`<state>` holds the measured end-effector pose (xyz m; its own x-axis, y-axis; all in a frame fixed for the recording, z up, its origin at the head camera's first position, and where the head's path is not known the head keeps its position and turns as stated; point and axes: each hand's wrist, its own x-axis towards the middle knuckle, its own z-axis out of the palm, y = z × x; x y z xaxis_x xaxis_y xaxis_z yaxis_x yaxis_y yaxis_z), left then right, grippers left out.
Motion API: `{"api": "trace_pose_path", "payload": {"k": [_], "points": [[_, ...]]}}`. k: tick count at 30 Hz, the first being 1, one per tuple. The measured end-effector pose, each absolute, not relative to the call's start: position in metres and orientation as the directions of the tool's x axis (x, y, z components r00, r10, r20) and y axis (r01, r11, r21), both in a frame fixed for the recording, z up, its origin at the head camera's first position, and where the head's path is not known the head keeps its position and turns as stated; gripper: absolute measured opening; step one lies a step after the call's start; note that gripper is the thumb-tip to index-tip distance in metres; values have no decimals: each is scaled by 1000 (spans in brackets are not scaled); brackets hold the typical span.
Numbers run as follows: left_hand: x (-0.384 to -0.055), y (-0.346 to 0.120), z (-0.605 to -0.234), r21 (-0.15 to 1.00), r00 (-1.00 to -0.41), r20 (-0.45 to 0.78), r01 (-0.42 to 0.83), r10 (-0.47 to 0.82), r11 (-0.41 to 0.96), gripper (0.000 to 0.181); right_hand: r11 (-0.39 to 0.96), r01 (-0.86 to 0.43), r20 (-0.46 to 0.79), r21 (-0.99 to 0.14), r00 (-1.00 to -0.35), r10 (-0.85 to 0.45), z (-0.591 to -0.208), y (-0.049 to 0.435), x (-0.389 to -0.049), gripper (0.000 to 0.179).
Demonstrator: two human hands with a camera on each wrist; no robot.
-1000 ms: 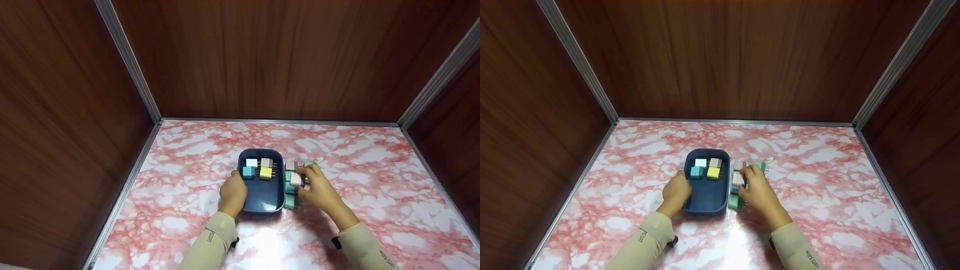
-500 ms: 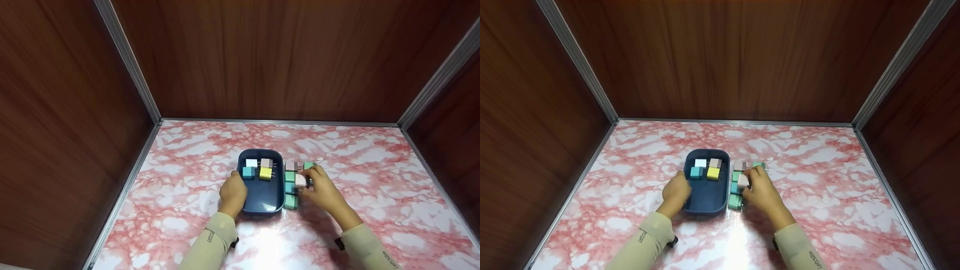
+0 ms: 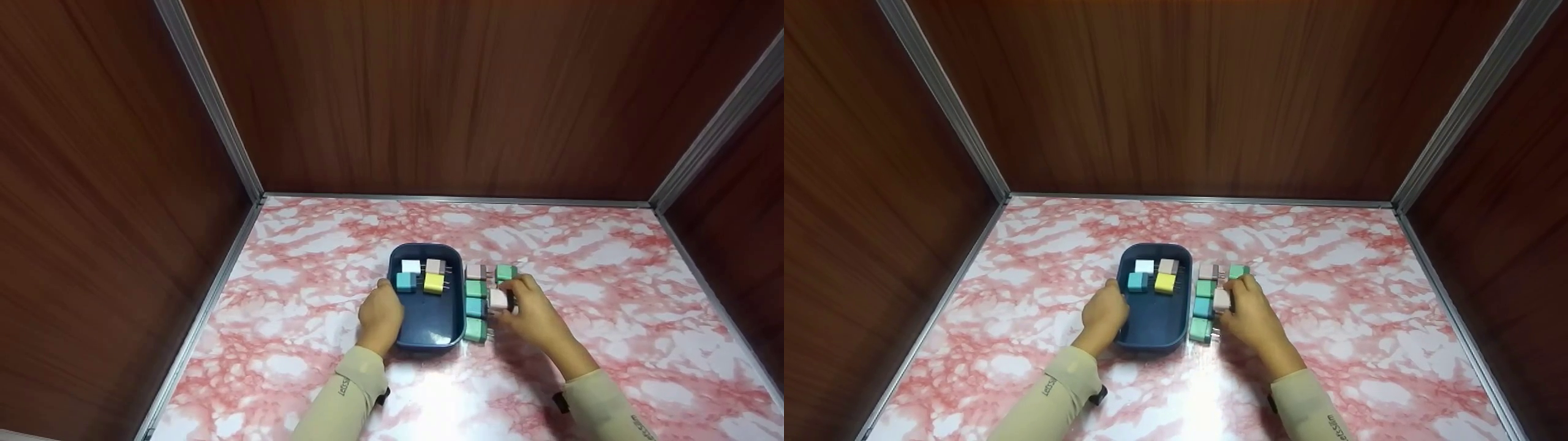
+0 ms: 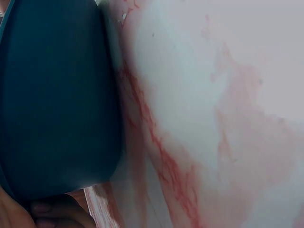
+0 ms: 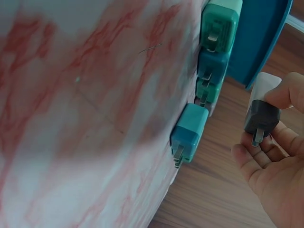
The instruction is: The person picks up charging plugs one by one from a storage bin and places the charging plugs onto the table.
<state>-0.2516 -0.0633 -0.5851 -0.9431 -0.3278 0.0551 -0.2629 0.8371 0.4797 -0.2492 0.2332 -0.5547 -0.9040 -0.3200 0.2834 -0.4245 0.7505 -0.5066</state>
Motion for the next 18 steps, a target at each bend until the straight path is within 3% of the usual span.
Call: {"api": "trace_pose_path", "payload": {"k": [18], "points": [[-251, -63, -585, 475, -941, 71, -260, -331, 841, 16, 786, -369, 250, -497, -928, -277, -563, 245, -246, 47]]}}
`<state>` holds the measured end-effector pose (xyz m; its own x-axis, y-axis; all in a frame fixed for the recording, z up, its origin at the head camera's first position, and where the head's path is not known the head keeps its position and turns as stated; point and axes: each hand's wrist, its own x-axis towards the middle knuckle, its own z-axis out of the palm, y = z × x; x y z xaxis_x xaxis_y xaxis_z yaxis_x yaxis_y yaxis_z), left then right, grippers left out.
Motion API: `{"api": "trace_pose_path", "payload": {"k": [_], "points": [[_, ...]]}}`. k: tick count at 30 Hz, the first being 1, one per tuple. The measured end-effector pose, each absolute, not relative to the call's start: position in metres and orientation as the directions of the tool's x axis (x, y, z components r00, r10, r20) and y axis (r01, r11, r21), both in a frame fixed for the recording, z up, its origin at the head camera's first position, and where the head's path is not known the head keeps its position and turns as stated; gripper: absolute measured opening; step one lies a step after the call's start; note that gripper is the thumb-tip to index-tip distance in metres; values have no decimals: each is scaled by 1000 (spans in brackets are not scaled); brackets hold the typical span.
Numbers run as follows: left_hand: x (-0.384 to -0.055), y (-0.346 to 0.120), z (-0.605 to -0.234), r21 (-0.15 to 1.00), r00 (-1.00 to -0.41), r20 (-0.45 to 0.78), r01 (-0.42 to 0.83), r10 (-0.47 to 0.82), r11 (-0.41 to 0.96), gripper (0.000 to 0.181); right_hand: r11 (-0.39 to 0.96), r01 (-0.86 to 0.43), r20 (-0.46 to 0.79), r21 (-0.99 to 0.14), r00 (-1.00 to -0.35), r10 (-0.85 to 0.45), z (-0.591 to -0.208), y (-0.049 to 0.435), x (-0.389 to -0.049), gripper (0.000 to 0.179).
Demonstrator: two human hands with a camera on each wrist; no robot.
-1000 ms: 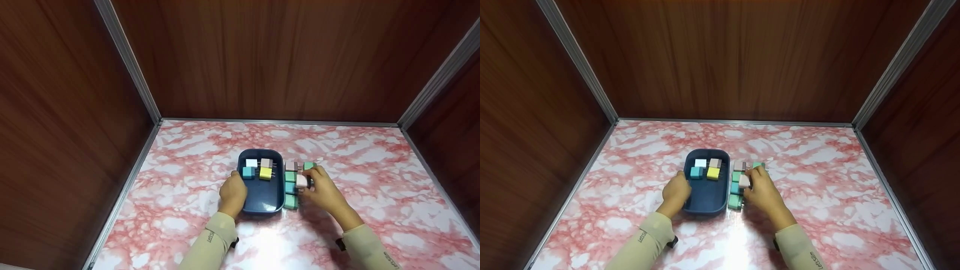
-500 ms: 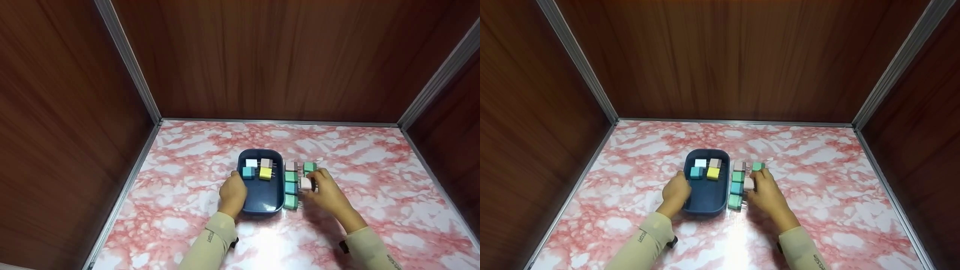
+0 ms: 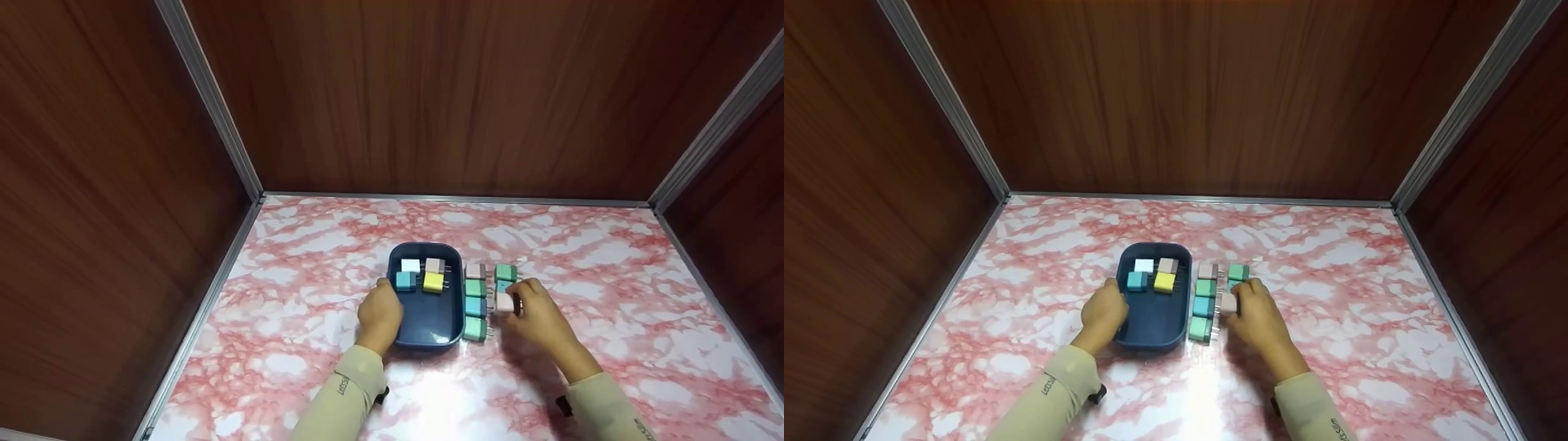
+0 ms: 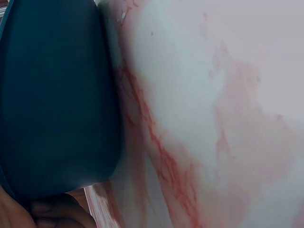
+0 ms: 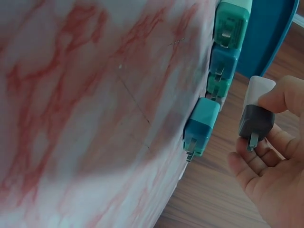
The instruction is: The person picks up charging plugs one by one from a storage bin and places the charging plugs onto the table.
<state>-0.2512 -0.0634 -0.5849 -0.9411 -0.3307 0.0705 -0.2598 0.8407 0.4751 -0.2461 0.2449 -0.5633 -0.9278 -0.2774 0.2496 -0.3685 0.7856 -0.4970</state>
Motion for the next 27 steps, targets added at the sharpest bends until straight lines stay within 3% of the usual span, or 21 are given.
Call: {"api": "trace_pose_path", "payload": {"k": [27], "points": [[-251, -63, -585, 471, -942, 53, -270, -332, 840, 19, 820, -320, 181, -474, -947, -265, -579, 251, -249, 46]]}}
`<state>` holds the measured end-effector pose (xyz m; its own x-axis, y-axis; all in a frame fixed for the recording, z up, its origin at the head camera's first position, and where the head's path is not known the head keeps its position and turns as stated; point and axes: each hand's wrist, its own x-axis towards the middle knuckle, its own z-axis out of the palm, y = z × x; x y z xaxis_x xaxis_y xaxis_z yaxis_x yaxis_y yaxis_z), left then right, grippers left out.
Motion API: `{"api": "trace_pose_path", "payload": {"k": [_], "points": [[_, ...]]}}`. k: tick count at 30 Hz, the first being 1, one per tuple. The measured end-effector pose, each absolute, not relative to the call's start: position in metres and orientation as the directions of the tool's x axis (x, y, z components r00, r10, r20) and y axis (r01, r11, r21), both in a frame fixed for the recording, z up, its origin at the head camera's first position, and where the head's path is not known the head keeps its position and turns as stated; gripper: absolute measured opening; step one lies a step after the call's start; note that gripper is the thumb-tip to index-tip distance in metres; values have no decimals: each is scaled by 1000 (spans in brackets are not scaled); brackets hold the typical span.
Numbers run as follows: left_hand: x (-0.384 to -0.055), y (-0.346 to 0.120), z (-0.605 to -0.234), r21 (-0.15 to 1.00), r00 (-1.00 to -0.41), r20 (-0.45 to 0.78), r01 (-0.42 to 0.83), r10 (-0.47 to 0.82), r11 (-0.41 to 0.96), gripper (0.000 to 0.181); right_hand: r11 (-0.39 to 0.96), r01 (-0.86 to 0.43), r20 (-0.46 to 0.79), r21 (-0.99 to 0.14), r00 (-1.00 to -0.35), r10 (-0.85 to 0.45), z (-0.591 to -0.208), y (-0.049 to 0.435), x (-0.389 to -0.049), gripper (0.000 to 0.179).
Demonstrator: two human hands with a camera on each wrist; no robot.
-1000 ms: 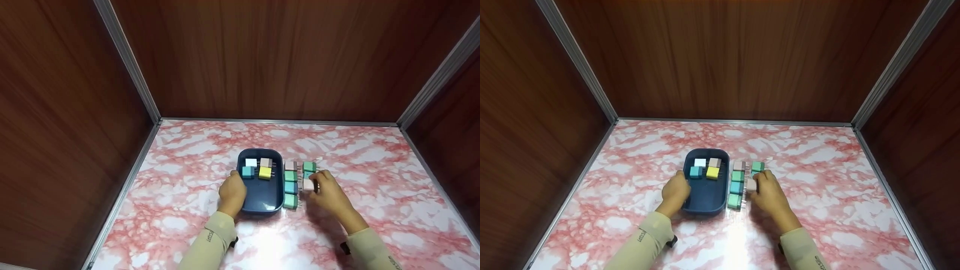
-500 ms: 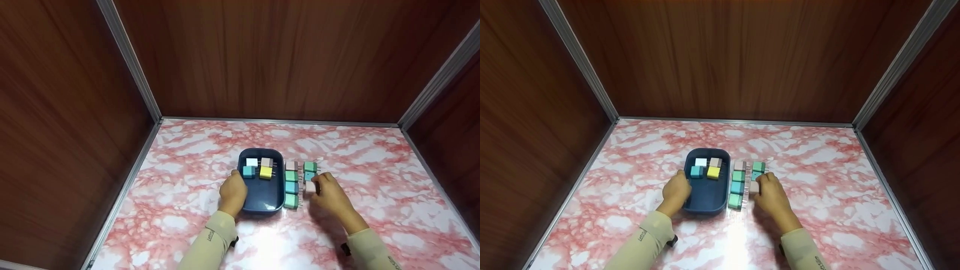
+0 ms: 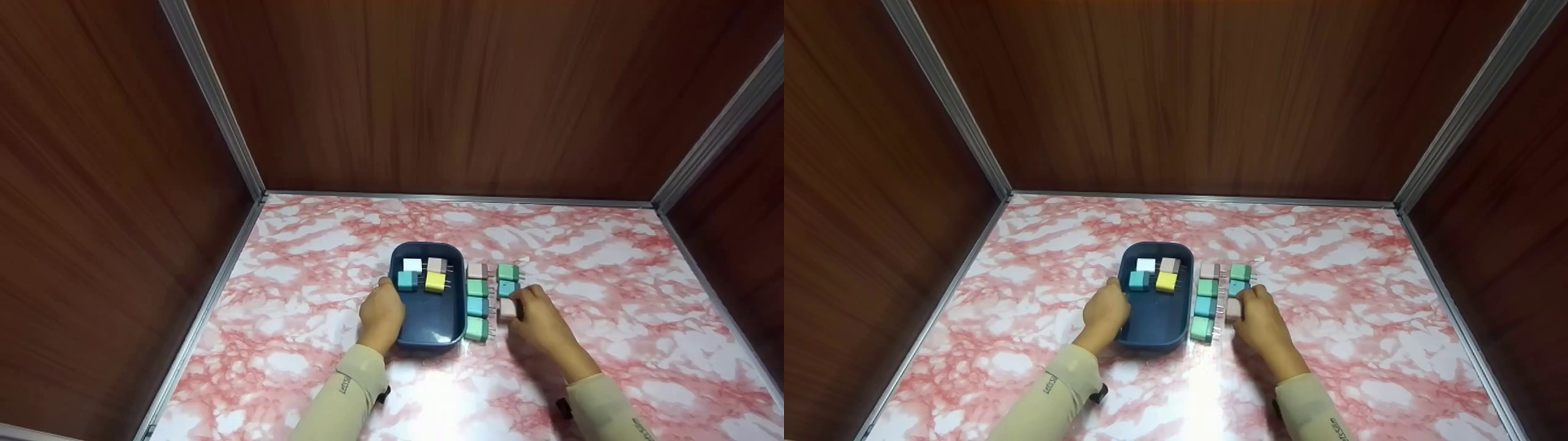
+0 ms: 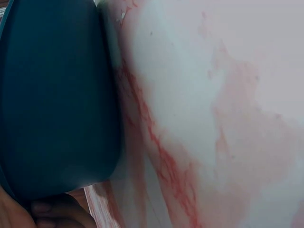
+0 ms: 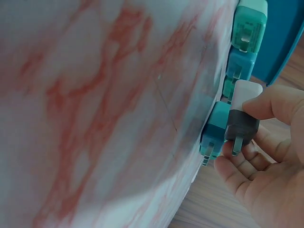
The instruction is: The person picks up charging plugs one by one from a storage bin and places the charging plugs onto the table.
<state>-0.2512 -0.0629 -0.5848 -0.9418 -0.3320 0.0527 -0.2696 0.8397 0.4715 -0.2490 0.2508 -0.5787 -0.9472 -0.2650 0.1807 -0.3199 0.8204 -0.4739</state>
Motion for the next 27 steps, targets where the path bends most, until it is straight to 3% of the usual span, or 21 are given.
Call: {"api": "trace_pose_path", "payload": {"k": [27], "points": [[-251, -63, -586, 469, -941, 70, -263, -332, 843, 21, 827, -291, 152, -480, -957, -249, -589, 250, -250, 46]]}}
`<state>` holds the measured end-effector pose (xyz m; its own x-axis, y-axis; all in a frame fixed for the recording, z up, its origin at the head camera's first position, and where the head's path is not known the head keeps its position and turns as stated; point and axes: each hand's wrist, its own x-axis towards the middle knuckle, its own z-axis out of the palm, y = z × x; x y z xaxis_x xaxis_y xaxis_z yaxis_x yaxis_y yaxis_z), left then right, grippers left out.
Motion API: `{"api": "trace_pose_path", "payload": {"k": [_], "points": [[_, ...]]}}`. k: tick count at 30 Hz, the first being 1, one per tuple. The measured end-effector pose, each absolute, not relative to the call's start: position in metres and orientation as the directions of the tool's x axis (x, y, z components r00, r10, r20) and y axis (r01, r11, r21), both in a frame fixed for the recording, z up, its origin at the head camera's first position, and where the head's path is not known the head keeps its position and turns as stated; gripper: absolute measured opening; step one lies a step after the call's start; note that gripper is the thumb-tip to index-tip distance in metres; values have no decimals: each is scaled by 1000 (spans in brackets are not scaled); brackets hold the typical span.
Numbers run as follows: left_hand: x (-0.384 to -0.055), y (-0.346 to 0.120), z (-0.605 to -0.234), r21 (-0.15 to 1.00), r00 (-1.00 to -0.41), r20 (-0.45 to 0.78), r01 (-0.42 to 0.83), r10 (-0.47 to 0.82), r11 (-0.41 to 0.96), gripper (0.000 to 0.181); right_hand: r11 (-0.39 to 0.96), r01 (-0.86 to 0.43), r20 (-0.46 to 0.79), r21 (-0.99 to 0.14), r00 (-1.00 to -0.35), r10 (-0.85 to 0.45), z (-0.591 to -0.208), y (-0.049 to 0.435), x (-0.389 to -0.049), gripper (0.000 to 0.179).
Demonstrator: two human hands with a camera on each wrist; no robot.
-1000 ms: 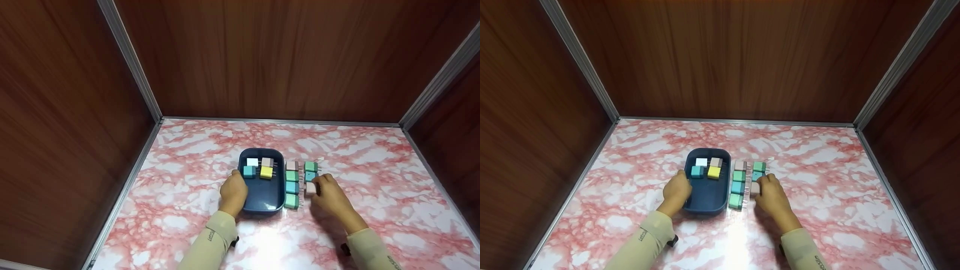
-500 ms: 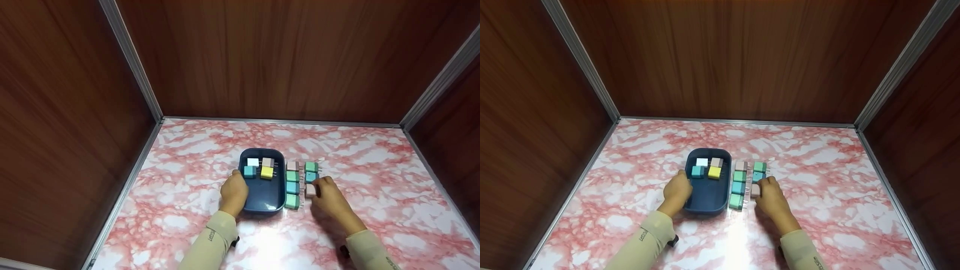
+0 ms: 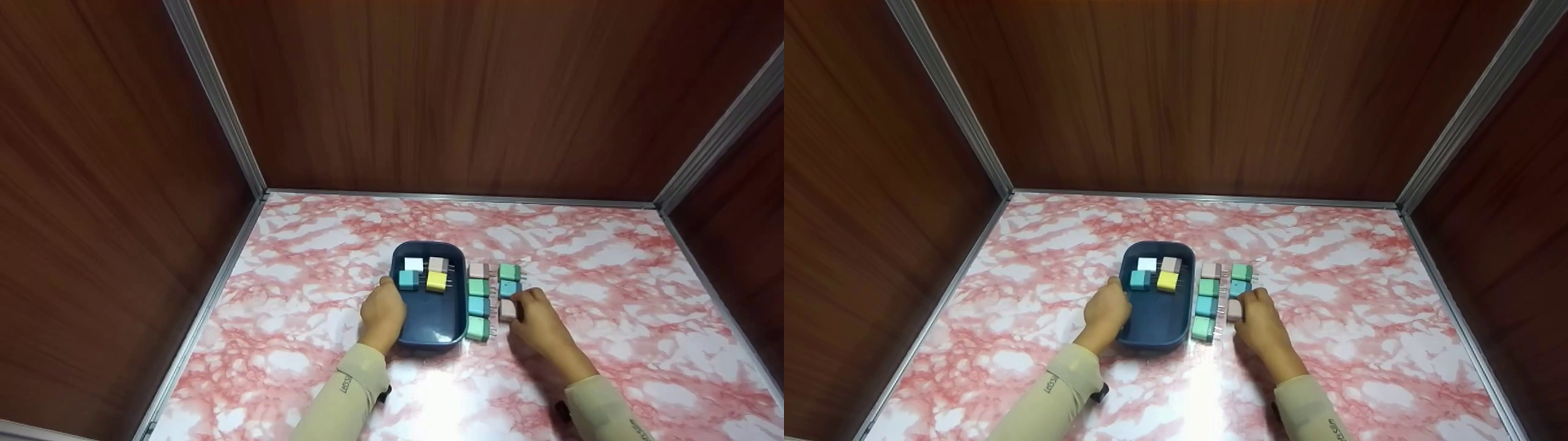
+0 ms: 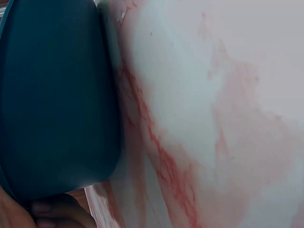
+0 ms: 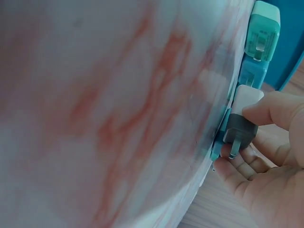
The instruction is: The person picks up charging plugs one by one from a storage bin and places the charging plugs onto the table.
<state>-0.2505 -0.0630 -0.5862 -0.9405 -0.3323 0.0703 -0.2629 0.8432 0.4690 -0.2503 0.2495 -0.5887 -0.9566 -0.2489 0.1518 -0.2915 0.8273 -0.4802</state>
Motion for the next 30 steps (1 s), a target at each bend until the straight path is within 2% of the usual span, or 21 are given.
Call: {"api": "trace_pose_path", "payload": {"k": [14, 30], "points": [[-248, -62, -585, 472, -939, 97, -248, -329, 846, 15, 828, -275, 151, -488, -961, -230, -591, 249, -251, 44], [-250, -64, -585, 482, -944, 48, -265, -327, 835, 20, 852, -317, 208, -417, -946, -250, -596, 248, -249, 41]]}}
